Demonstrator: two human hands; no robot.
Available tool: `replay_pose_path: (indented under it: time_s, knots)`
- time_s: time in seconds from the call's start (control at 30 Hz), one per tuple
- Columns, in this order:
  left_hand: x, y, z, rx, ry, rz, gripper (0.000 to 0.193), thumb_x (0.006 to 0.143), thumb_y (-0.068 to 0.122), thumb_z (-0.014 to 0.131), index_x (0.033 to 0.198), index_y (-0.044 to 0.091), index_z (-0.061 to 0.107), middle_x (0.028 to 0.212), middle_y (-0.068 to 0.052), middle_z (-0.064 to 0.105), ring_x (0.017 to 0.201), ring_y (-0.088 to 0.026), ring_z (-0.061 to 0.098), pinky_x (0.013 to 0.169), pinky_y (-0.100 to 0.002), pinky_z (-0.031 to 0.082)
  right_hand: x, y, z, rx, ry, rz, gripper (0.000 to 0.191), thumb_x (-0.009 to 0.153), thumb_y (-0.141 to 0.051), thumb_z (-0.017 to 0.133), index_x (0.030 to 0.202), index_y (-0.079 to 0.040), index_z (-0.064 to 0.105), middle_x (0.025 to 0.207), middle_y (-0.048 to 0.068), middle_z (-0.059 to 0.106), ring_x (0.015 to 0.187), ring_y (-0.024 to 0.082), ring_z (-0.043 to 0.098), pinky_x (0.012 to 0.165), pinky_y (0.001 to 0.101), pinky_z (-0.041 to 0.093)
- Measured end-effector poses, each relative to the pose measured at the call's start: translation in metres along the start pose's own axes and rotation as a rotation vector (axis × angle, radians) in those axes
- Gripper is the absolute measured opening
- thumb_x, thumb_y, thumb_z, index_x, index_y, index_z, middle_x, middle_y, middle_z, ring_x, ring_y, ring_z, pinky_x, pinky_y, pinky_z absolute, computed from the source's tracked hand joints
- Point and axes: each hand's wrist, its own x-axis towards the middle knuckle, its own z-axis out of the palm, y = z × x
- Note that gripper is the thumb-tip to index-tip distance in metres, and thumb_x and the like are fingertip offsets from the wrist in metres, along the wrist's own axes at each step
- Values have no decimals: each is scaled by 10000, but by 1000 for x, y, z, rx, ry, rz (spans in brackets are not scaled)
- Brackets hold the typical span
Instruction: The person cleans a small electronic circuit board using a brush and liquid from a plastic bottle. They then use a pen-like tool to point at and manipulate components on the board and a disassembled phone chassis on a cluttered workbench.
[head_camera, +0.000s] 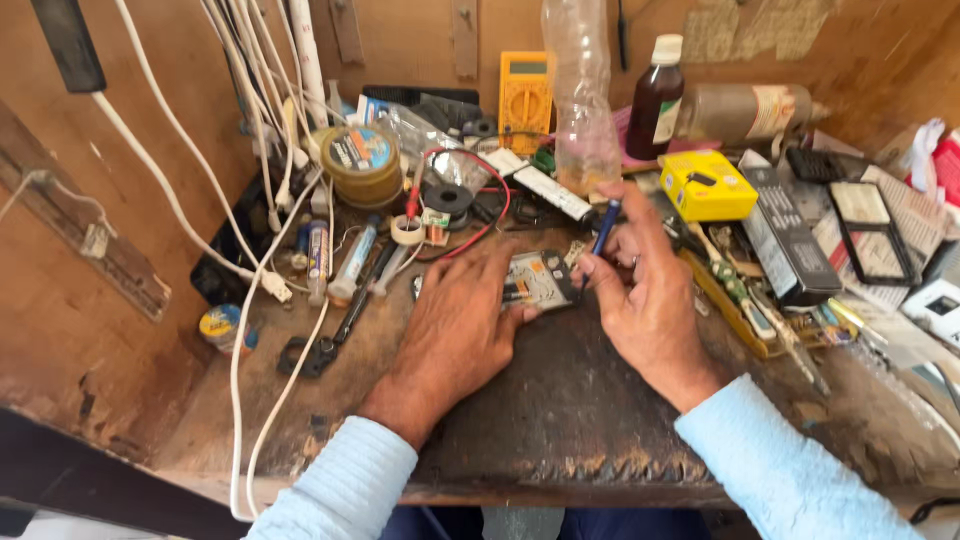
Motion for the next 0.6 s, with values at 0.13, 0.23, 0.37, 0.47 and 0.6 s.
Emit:
replay_pose_path:
  time_s: [0.13,0.23,0.37,0.47,0.6]
  knots:
    - [0,1,-1,-13,64,52,663,849,241,756,1401,-4,485,1306,-217,641,1203,-378,579,1026,-500,372,-2,2,-2,167,-32,41,626,1003,97,581,1550,-85,336,869,61,645,817,126,695,758,277,579]
    - [-1,3,-3,-9,38,24,648,859,256,761,1396,12,494,1277,-208,649,1201,-377,580,1030,-500,373,-3,3,-2,132,-38,66,641,985,100,576,1549,-89,336,854,63,659,800,130,699,749,284,587]
    - [0,6,-7,-9,-5,-16,656,871,268,745,1418,18,483,1258,-202,657,1193,-372,583,1044,-493,378,-3,2,-1,128,-16,56,642,979,94,575,1552,-92,352,836,63,658,783,126,689,743,280,565]
    - [2,6,-8,16,-13,-33,687,878,295,745,1428,-4,461,1268,-227,635,1217,-374,563,1060,-495,363,-1,2,-2,141,-4,32,659,973,71,611,1557,-92,352,851,43,654,798,99,678,750,263,557]
    - [2,4,-5,-16,10,-15,675,874,285,734,1420,-11,471,1327,-228,612,1254,-369,542,1064,-497,349,-1,3,-1,3,53,52,754,893,26,740,1543,-108,382,788,18,588,737,63,583,694,237,525]
